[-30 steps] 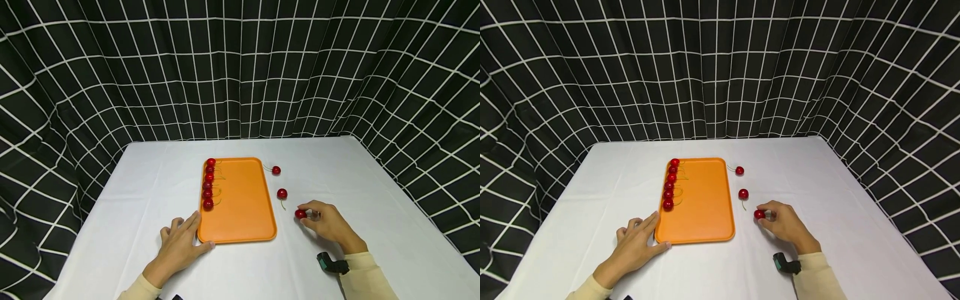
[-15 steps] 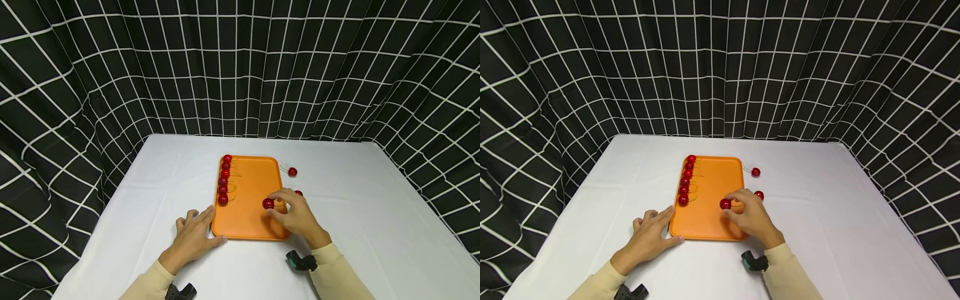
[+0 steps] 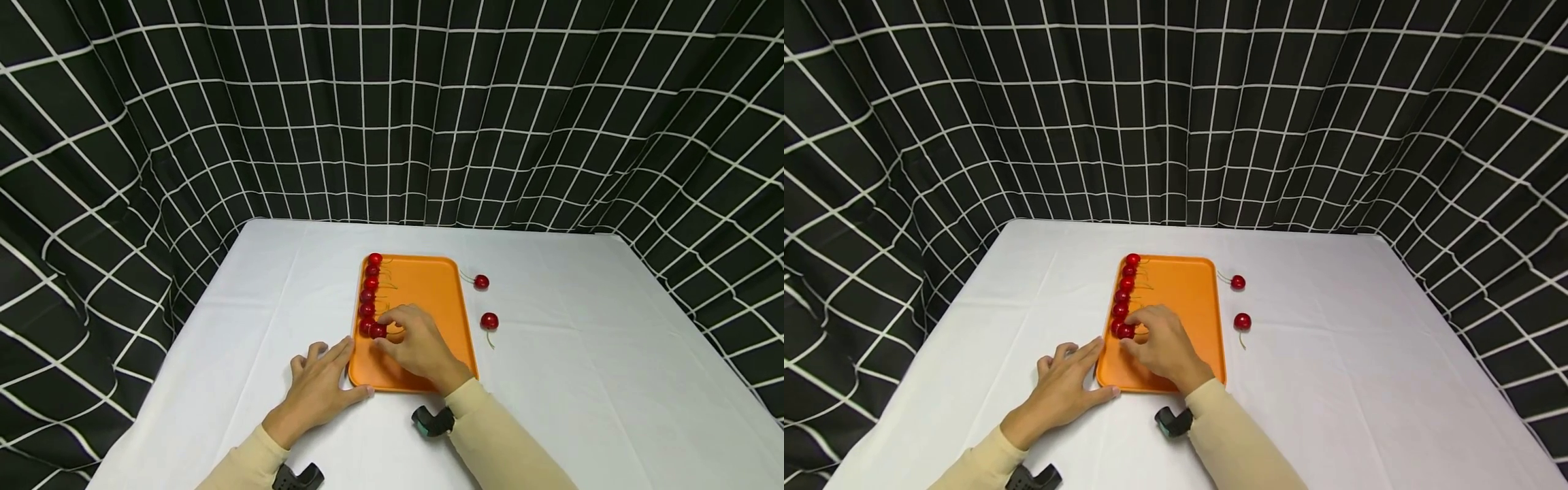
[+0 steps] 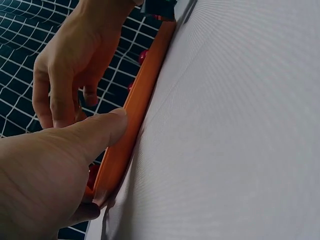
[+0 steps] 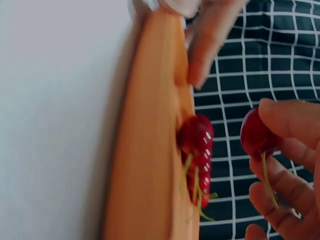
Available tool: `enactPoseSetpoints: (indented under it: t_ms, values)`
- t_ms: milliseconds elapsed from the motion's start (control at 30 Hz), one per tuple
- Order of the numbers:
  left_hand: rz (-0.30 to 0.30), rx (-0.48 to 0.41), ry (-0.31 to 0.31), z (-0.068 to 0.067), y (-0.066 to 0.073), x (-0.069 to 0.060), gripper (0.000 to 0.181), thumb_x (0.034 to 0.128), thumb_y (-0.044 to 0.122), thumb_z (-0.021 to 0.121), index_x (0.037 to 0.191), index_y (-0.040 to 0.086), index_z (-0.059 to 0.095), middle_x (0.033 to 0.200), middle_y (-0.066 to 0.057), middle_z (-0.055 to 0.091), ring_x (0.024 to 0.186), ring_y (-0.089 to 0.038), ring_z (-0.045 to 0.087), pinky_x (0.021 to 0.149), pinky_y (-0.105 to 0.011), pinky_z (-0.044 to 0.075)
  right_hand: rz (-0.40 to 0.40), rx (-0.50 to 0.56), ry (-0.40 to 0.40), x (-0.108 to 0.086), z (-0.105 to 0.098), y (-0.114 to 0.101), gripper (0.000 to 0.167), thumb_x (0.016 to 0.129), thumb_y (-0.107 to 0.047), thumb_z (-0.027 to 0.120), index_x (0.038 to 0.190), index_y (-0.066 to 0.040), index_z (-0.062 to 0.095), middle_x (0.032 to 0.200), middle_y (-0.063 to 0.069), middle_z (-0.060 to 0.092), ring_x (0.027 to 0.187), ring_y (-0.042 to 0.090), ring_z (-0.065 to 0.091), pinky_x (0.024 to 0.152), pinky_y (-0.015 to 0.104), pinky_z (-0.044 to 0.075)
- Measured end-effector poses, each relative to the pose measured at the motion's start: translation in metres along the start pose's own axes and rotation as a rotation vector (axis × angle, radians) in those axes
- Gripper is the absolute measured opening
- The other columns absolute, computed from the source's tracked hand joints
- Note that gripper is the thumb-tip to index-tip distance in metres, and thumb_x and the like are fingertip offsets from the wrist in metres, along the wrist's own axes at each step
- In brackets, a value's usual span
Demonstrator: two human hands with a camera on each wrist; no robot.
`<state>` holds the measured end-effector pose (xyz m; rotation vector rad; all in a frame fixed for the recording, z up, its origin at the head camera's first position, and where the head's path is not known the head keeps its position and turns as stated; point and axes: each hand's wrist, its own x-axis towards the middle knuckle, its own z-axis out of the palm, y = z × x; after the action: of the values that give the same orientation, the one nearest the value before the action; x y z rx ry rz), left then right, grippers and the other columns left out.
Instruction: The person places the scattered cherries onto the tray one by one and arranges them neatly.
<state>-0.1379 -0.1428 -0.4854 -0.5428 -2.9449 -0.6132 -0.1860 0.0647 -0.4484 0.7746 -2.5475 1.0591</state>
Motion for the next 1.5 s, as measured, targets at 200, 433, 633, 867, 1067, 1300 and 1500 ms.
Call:
enactPoseSetpoints:
  t_ms: [200,433,633,867,1067,1300,1500]
  values:
    - [0.007,0.015,0.003,0.001,0.000,0.001,0.094,0.0773,0.069,0.064,0.144,0.006,0.046,0.146,-0.004,0.045,0.123,-0.036,0.036,0.087,-0.055,0.023,0.051,-0.084,-0.011,0.000,0.016,-0.005,0.028,0.078,-0.023,0.083,0.102,-0.012,0.073,0.100,-0.003,0.068,0.088,0.018,0.057,0.079,0.032,0.046]
    - [0.011,0.011,0.009,0.000,0.000,0.001,0.094,0.0769,0.069,0.064,0.143,0.004,0.047,0.145,-0.006,0.046,0.123,-0.037,0.036,0.086,-0.055,0.023,0.003,-0.180,0.001,0.000,0.025,-0.008,0.027,0.076,-0.025,0.084,0.098,-0.013,0.074,0.096,-0.005,0.069,0.081,0.014,0.055,0.074,0.030,0.044]
    - [0.009,0.003,0.015,-0.001,0.000,0.001,0.093,0.0765,0.065,0.068,0.142,0.003,0.047,0.143,-0.007,0.047,0.123,-0.038,0.036,0.086,-0.054,0.023,-0.010,-0.241,-0.027,0.001,0.030,-0.009,0.023,0.076,-0.025,0.083,0.095,-0.015,0.074,0.087,-0.007,0.067,0.076,0.013,0.053,0.071,0.032,0.043]
    - [0.003,0.008,0.014,-0.001,0.001,0.001,0.092,0.0764,0.065,0.068,0.143,0.004,0.047,0.144,-0.006,0.047,0.124,-0.038,0.036,0.087,-0.056,0.023,-0.029,-0.226,-0.043,0.002,0.032,-0.009,0.021,0.077,-0.022,0.083,0.095,-0.016,0.075,0.086,-0.006,0.066,0.078,0.013,0.053,0.072,0.034,0.042]
    - [0.002,0.005,0.011,-0.002,0.001,0.001,0.092,0.0764,0.064,0.069,0.143,0.004,0.047,0.144,-0.006,0.047,0.124,-0.038,0.036,0.087,-0.056,0.023,-0.041,-0.236,-0.030,0.003,0.034,-0.008,0.021,0.077,-0.024,0.083,0.095,-0.017,0.075,0.089,-0.007,0.067,0.080,0.013,0.054,0.071,0.036,0.039]
    - [0.004,0.004,0.015,-0.003,0.001,-0.002,0.091,0.0777,0.063,0.068,0.143,0.003,0.046,0.145,-0.006,0.046,0.124,-0.038,0.035,0.087,-0.054,0.023,-0.083,-0.278,0.008,0.004,0.037,-0.007,0.023,0.075,-0.026,0.085,0.093,-0.018,0.075,0.086,-0.007,0.066,0.077,0.014,0.055,0.068,0.035,0.039]
    - [0.003,0.005,0.005,-0.002,0.000,-0.002,0.091,0.0785,0.065,0.066,0.143,0.004,0.047,0.144,-0.007,0.046,0.124,-0.037,0.035,0.087,-0.054,0.023,-0.046,-0.251,0.018,0.004,0.030,-0.008,0.024,0.077,-0.030,0.082,0.095,-0.017,0.075,0.094,-0.006,0.069,0.082,0.016,0.054,0.073,0.036,0.038]
